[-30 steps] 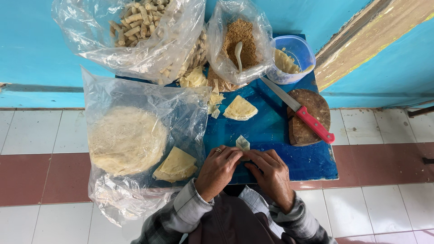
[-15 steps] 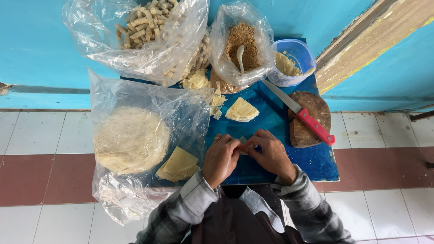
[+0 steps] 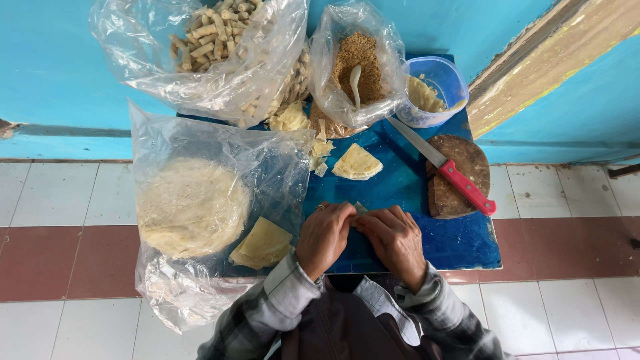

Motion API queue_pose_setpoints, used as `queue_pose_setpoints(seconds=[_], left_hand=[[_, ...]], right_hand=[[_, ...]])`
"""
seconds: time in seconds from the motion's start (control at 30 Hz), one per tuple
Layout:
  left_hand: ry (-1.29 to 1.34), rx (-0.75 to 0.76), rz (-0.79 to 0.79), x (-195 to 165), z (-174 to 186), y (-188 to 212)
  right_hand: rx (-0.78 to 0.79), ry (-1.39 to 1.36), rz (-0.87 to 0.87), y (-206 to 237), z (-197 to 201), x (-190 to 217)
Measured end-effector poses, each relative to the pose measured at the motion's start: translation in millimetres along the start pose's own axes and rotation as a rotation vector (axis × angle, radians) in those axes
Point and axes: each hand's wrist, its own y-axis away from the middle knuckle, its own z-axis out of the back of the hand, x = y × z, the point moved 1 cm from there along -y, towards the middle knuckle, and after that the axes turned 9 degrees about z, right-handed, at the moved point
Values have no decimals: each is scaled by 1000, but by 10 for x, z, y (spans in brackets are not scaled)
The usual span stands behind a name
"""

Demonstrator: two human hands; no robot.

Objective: The person sits at a small blue table and fills triangular pastry wrappers with a brown filling. They scoop filling from a plastic bag with a spoon, place it onto a wrapper, then fold and press the wrapper closed by hand, setting finished pieces aside.

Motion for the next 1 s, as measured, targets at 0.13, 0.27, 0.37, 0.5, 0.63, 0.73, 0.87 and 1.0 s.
queue_pose_setpoints(seconds=[0.13, 0.27, 0.37, 0.5, 0.63, 0.73, 0.87, 1.0], left_hand=[[-20, 29, -41, -29, 41, 45], [-77, 24, -17, 16, -38, -9], [-108, 34, 6, 96, -107, -84], [-110, 72, 101, 146, -144, -182], [-70, 35, 99, 76, -94, -204], [1, -24, 21, 8, -30, -124], [-20, 41, -57, 22, -8, -106], [-113, 50, -24, 43, -47, -148]], right_hand=[[55, -186, -134, -41, -108, -213], [147, -321, -311, -97, -169, -351], [82, -337, -318, -105, -118, -273], [52, 11, -15, -87, 25, -55], [59, -18, -38, -136, 54, -44], [65, -61, -70, -180, 12, -114], [60, -129, -183, -183, -25, -143], [5, 67, -124, -138, 29, -52]])
